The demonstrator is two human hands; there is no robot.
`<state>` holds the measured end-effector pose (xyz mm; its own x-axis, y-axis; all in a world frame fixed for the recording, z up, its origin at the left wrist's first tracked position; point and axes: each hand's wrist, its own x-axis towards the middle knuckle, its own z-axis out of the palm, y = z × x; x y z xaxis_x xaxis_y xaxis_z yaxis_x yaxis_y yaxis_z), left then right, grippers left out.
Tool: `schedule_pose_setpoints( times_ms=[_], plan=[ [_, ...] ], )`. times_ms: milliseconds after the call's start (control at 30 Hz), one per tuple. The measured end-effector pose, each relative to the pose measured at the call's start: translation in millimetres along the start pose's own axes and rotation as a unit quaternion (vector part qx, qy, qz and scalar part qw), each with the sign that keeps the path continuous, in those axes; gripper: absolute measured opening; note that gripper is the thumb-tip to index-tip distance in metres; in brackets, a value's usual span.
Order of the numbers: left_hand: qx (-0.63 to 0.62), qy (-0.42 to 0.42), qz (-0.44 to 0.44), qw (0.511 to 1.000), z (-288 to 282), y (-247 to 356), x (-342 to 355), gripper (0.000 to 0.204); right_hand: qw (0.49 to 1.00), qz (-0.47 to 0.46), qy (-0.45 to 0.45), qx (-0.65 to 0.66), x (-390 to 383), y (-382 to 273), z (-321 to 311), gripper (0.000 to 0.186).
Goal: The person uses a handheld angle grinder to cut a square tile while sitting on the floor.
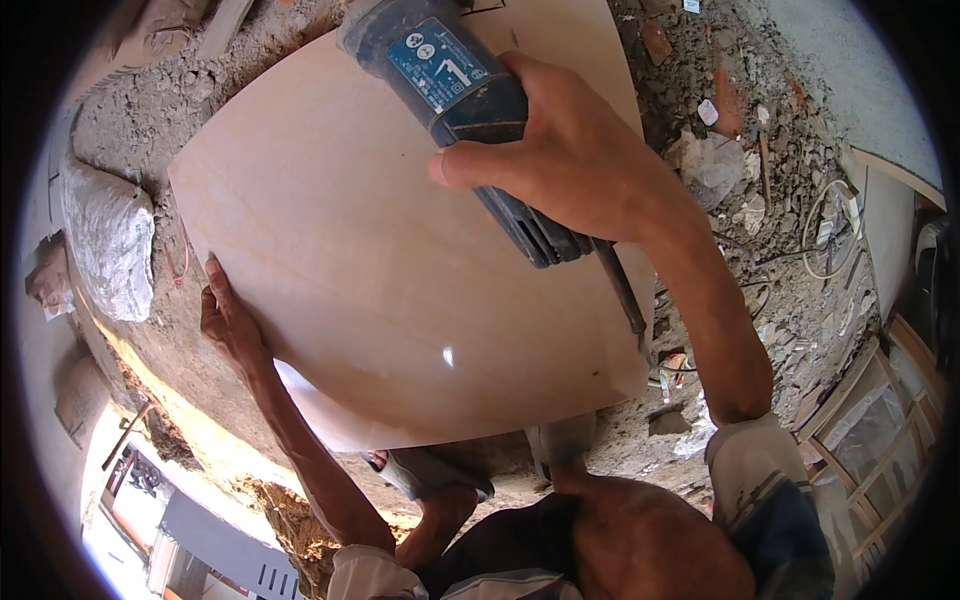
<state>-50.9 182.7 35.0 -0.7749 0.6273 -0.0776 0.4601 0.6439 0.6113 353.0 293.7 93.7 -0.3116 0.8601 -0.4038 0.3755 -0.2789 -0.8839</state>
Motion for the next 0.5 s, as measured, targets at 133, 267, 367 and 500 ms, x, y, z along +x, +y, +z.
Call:
schedule_pose_setpoints(
  times_ms=[133, 267, 367, 500],
  plan=[
    [0.005, 0.001, -0.004, 1.000, 1.2, -0.4, 0.0, 0.071, 1.000, -0.004, -0.005, 0.012, 1.7, 2.4, -1.1, 0.056],
    [-0.007, -0.002, -0.004, 1.000, 2.6, -0.3, -0.4, 0.069, 1.000, -0.001, 0.000, 0.007, 1.5, 4.1, -0.2, 0.056],
    [-0.004, 0.000, 0.005, 1.000, 1.6, -0.1, -1.1, 0.068, 1.000, 0.005, -0.011, 0.008, 2.1, 7.3, -0.2, 0.053],
    [0.007, 0.005, 0.002, 1.000, -0.9, 3.0, -2.6, 0.069, 0.999, 0.011, -0.030, 0.005, 2.2, 5.2, -2.3, 0.046]
  ],
)
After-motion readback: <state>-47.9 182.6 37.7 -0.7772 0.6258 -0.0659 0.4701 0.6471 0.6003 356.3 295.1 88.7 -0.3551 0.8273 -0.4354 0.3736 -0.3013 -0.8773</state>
